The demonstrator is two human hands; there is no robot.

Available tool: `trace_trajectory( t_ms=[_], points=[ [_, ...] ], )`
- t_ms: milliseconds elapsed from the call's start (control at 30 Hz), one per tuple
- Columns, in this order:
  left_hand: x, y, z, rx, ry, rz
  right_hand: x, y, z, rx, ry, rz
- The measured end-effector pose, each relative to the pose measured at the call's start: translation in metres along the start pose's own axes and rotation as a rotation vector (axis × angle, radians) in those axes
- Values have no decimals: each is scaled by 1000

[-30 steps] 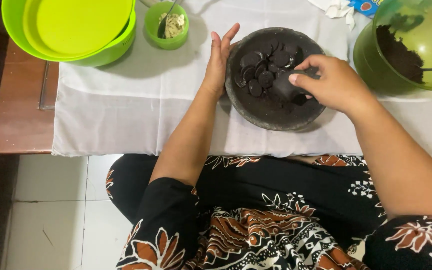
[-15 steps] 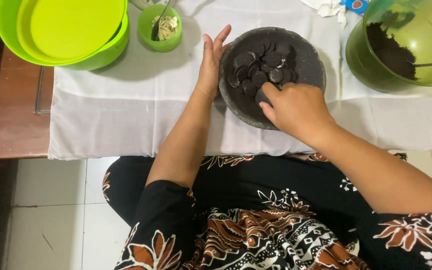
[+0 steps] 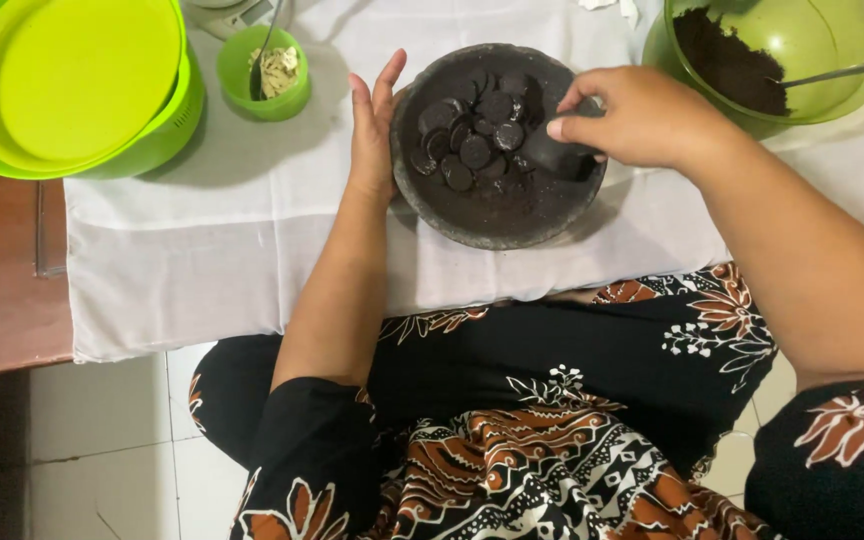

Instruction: Crush dark cookies in a mortar using a pestle to create a fine powder

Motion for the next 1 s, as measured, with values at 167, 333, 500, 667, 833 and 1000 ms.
trace_trajectory(
  t_ms=[167,333,500,667,833,1000],
  points=[
    [3,-2,2,-22,6,53,28,-5,-10,113,-5,-125],
    [4,-4,4,-4,103,85,39,2,-44,67,-163,-129],
    [9,-5,7,-18,9,66,51,-40,-105,-410,-741,342],
    [1,-5,2,-29,19,90,32,-22,-60,-242,-422,287],
    [3,-4,3,-40,4,81,13,1,-63,-179,-87,170],
    [3,-3,2,-33,-27,74,15,12,-107,-309,-279,156]
  ],
)
Point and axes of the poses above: each hand's wrist, its own y-axis towards the middle knuckle, its own x-axis out of the palm, z = x × y, the point moved 10 cm from there along y, towards the middle knuckle, and after that the axes turned 6 degrees about -y, right-handed, at the moved point
